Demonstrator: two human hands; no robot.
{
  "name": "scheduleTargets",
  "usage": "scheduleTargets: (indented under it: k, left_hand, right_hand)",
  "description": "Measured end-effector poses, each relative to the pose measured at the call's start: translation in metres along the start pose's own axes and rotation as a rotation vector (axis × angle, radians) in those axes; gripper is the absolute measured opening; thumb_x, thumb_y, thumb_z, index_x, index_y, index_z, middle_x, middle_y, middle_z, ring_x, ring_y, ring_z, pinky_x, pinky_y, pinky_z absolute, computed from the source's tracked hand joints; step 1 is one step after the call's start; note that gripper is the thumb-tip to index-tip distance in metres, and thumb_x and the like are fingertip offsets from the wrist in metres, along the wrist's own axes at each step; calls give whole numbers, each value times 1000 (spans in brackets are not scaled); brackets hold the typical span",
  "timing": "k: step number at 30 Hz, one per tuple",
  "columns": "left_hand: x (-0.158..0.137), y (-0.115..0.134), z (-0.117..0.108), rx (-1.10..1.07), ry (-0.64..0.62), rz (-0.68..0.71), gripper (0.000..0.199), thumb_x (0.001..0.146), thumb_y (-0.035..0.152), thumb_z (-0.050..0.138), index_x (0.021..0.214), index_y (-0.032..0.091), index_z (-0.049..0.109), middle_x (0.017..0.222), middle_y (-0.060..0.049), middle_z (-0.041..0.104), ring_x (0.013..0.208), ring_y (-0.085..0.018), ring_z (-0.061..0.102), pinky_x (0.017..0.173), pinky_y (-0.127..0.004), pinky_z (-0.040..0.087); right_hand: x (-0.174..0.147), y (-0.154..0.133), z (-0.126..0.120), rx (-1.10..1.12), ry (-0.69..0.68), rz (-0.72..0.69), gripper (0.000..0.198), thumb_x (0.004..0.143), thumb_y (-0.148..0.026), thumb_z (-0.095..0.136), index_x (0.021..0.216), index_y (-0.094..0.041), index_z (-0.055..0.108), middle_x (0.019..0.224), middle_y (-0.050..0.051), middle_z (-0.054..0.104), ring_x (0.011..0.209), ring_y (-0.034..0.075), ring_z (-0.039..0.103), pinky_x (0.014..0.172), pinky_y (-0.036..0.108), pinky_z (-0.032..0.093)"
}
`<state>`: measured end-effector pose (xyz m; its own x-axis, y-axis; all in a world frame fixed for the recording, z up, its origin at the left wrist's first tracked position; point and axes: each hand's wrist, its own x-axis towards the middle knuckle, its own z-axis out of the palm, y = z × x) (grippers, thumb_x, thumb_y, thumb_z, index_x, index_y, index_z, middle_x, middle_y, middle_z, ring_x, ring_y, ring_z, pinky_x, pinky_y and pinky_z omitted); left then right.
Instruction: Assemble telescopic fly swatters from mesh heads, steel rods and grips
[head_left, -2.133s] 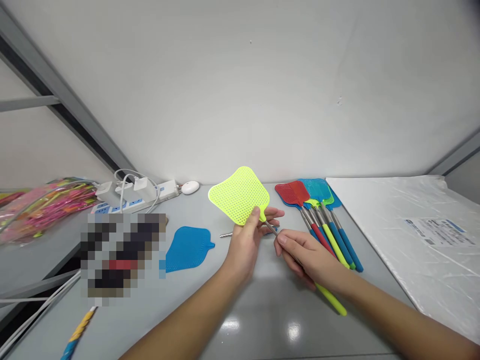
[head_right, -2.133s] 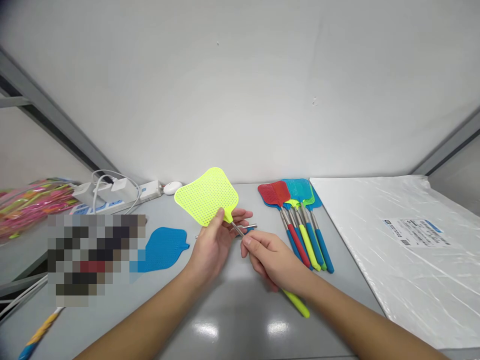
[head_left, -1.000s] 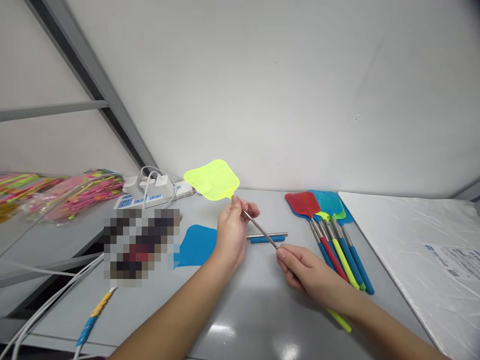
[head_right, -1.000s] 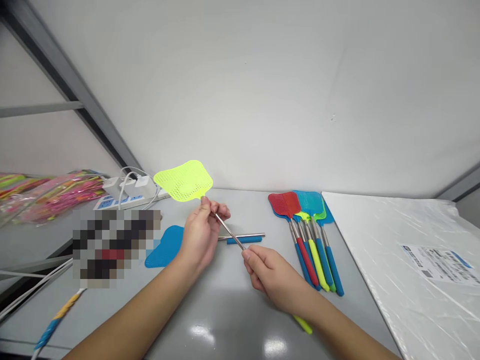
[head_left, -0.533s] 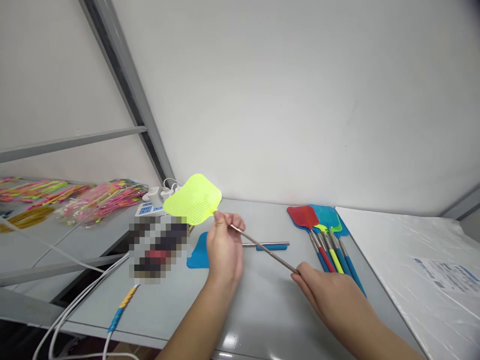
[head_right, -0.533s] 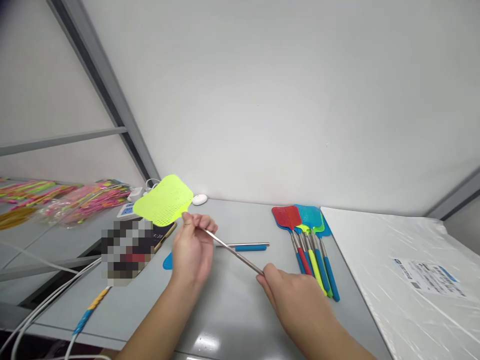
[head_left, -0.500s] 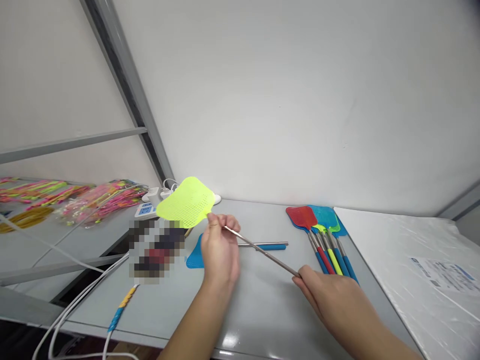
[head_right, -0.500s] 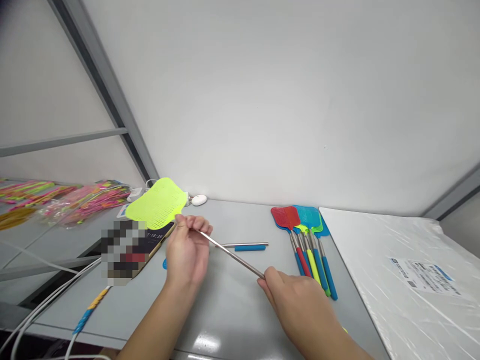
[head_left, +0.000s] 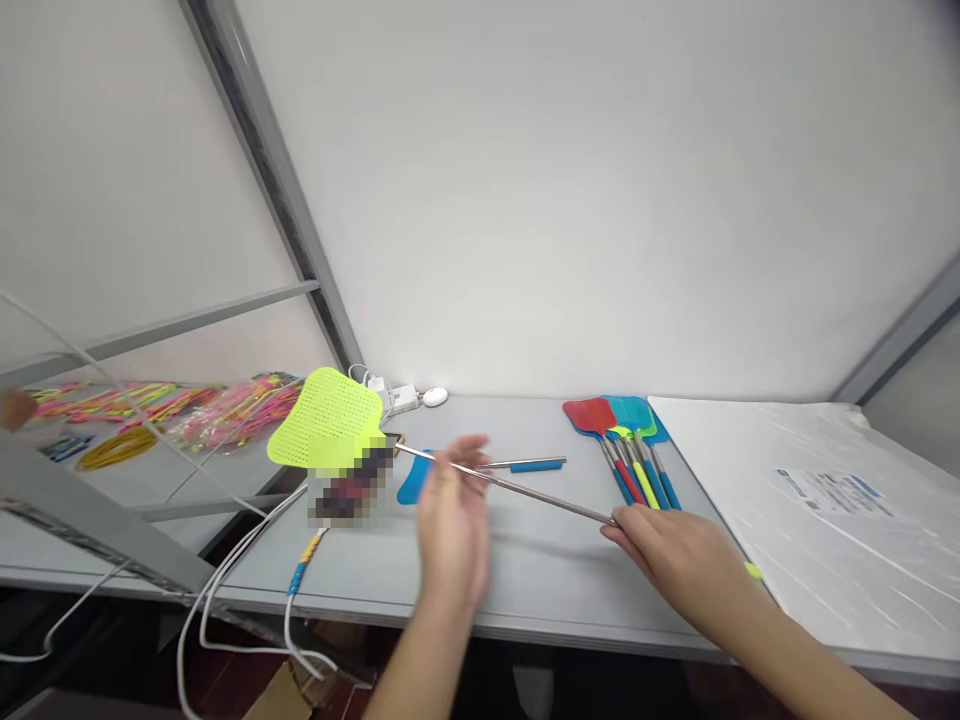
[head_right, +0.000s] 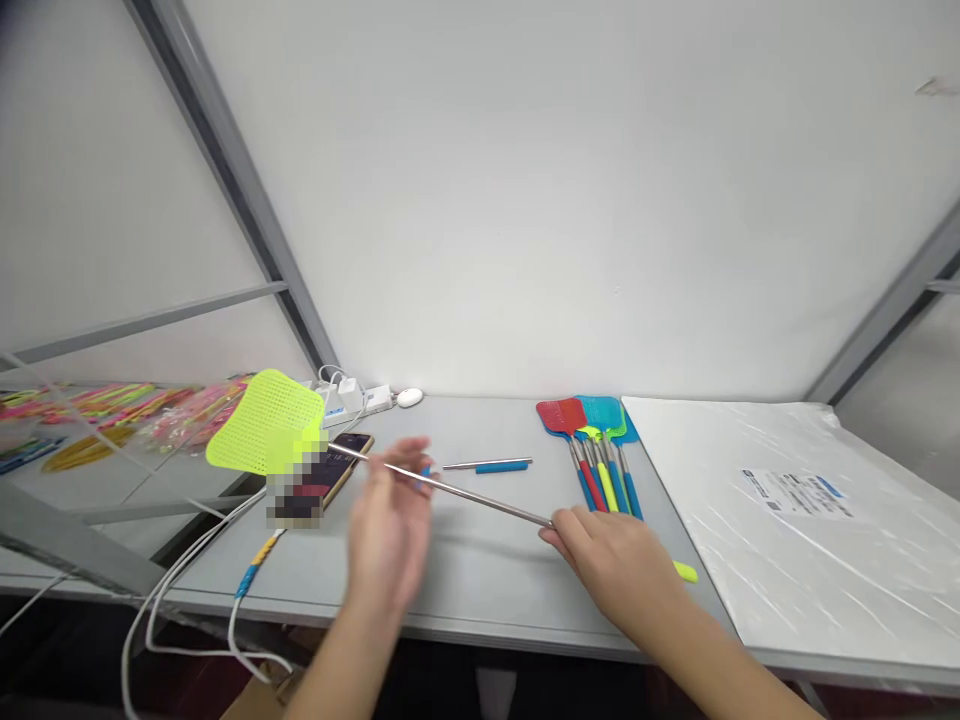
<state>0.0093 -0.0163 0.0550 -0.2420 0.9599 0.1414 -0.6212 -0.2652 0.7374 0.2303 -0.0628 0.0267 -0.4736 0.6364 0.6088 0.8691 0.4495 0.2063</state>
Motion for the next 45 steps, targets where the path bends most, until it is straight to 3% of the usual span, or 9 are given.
scheduleTargets:
  k: [2,4,7,13,18,21,26,35,45]
  left_hand:
    - [-28,-18,11,121,-177,-165,32,91,43,51,101,17,66,110,-10,64,93,-16,59,78,-26,47]
    - [-49,-32,19,135,-249,-231,39,94,46,42,99,15,66,107,-13,66,96,-20,61,83,-34,48]
    - [-54,-35,18,122,-186,-174,37,94,45,44,90,15,64,99,-12,69,97,-22,63,92,-39,45]
    - [-8,-11,1,-27,-10,-28,31,88,45,54,81,16,59,78,-4,69,80,-21,69,91,-46,48]
    - [5,-11,7,-57,-10,-40,30,88,45,56,82,15,60,82,-5,69,81,-22,70,89,-46,50]
    - [-3,-26,20,-120,19,-77,31,89,48,53,89,17,59,92,-7,70,86,-23,70,87,-48,51]
    - [-15,-46,34,-86,-92,-233,34,90,47,52,94,14,59,105,-15,69,102,-27,66,96,-50,47]
    - [21,-26,15,-47,87,-56,30,91,43,52,80,16,56,91,-9,72,98,-25,68,93,-47,49]
    - [10,-37,16,-9,-26,-200,30,89,47,53,86,17,59,106,-10,69,99,-27,67,87,-47,53]
  right_hand:
    - [10,-7,-3,14,3,-12,29,99,-33,40,74,-21,47,57,-5,50,48,11,45,52,30,17]
    - [18,-13,-5,17,-1,-25,29,99,-35,39,75,-20,47,58,-4,51,49,12,46,52,30,17]
    - [18,-13,-3,4,-24,-8,31,99,-37,36,75,-20,46,58,-4,51,49,13,45,51,30,16]
    - [-21,29,10,-66,-75,36,31,99,-34,39,72,-20,45,60,-3,52,51,13,45,53,29,20]
    - [-41,56,2,-134,-51,50,30,97,-34,42,71,-20,47,60,-2,51,52,13,42,56,28,23]
    - [-32,54,-3,-127,-43,136,28,98,-33,41,75,-19,51,64,-1,53,55,14,44,55,28,24]
    - [-11,44,4,-70,-74,176,30,98,-36,39,76,-19,52,66,0,54,56,14,47,52,28,23]
    - [-30,76,27,-114,-87,77,33,98,-35,40,70,-20,48,61,-2,51,51,12,45,51,27,23]
    - [-57,110,19,-41,-151,287,28,95,-43,44,88,-19,56,75,3,58,64,17,48,64,28,34]
